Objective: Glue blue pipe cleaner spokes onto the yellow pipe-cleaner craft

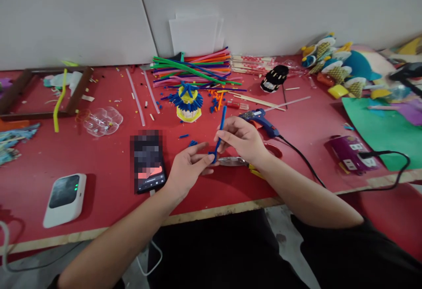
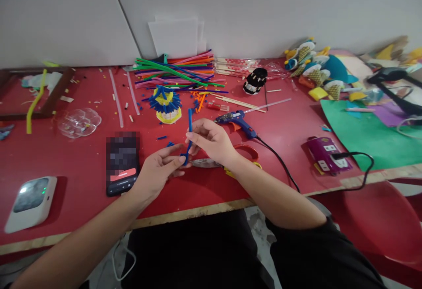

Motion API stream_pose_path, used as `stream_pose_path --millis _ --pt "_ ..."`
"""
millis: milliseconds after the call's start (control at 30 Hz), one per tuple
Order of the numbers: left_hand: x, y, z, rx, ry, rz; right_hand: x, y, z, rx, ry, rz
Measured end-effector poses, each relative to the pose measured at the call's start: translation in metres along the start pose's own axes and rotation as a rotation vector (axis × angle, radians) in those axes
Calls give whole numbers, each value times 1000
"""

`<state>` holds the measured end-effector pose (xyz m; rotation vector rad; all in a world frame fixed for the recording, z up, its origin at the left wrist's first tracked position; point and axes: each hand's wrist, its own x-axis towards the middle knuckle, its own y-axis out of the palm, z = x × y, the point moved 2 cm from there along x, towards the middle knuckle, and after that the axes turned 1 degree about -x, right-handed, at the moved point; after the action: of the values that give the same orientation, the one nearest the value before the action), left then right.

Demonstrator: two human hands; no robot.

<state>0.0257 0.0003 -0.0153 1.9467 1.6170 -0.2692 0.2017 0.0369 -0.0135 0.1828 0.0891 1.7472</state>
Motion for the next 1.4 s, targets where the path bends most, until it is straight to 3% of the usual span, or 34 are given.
stream_pose_path --millis 167,300,400,533,667,833,1067,1400 --pt "-1 -1 2 10 28 -1 -1 0 -3 -47 -13 7" --pt "2 -4 3 -26 81 -42 -3 -2 -5 -256 -37 17" --pt "5 -6 3 -80 103 -69 -8 -3 -3 -446 -186 53" --pt "6 -7 1 -123 125 -75 -17 0 1 -773 -451 232" --pt "6 -7 2 -128 112 -55 -20 0 0 -977 -548 280" --pt "7 -8 3 -121 106 -33 -19 -1 1 -924 -575 310" --pt "9 -10 5 -63 110 2 -16 -1 1 -887 -326 341" --pt "9 -9 4 -8 92 40 -18 -1 2 -856 -417 405"
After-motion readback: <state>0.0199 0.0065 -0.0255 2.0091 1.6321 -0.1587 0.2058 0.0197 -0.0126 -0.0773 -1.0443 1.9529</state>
